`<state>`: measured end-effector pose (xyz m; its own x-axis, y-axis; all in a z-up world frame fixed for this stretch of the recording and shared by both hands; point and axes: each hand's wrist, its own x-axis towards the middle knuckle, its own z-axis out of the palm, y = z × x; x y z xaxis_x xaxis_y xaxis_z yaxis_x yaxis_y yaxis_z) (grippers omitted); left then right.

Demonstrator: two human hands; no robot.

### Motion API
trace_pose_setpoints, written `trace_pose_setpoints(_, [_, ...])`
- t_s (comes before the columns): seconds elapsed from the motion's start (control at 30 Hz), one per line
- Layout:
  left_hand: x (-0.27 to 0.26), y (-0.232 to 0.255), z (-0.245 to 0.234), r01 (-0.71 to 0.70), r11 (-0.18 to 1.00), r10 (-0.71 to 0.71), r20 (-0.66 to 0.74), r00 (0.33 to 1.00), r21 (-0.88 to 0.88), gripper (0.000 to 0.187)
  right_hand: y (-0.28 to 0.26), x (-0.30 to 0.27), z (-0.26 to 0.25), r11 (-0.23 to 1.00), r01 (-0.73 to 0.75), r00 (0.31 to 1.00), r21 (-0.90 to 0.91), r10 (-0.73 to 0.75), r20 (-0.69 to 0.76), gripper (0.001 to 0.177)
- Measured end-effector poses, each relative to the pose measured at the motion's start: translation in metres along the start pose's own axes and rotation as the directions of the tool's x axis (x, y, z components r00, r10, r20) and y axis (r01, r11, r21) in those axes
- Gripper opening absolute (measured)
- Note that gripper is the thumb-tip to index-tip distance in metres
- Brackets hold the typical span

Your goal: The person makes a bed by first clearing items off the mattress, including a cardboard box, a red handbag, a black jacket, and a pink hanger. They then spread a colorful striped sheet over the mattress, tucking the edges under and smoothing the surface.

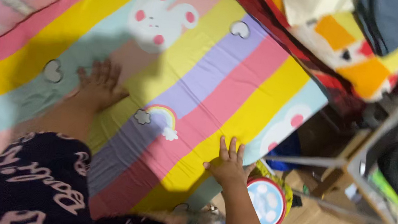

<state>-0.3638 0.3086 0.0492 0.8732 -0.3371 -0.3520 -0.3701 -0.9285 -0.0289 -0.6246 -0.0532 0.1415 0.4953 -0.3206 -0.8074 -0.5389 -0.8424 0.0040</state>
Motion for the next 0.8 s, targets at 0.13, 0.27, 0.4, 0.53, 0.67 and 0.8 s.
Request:
trace_pose_setpoints(0.13, [0.002, 0.008, -0.018, 0.044, 0.999, -0.04, 0.117, 0.992, -0.032, 0.097, 0.01, 0.022, -0.009, 0.997, 0.045, 0.997, -0.061, -0.04, 0.072, 0.109])
trace_pose_setpoints(0.27, [0.006, 0.019, -0.049, 0.238, 0.966, -0.2, 0.298, 0.933, -0.099, 0.093, 0.008, 0.056, -0.018, 0.972, 0.078, 0.989, -0.222, -0.047, 0.142, 0.109])
trace_pose_setpoints(0.4, [0.013, 0.036, -0.058, 0.397, 0.871, -0.343, 0.22, 0.913, -0.291, 0.067, -0.047, 0.08, -0.03, 0.974, 0.178, 0.969, -0.14, -0.198, -0.146, 0.07])
trace_pose_setpoints(0.53, [0.004, 0.048, -0.038, 0.359, 0.889, -0.335, 0.131, 0.933, -0.286, 0.073, -0.131, 0.054, 0.024, 0.848, 0.512, 0.771, -0.139, -0.525, -0.361, 0.071])
trace_pose_setpoints(0.67, [-0.043, 0.027, -0.004, 0.286, 0.923, -0.297, -0.003, 0.955, -0.259, 0.077, -0.146, 0.029, 0.064, 0.81, 0.541, 0.719, -0.226, -0.585, -0.375, 0.084])
trace_pose_setpoints(0.8, [-0.109, -0.021, 0.022, 0.382, 0.889, -0.393, 0.009, 0.92, -0.252, 0.082, -0.142, 0.029, 0.085, 0.816, 0.512, 0.664, -0.268, -0.574, -0.479, 0.081])
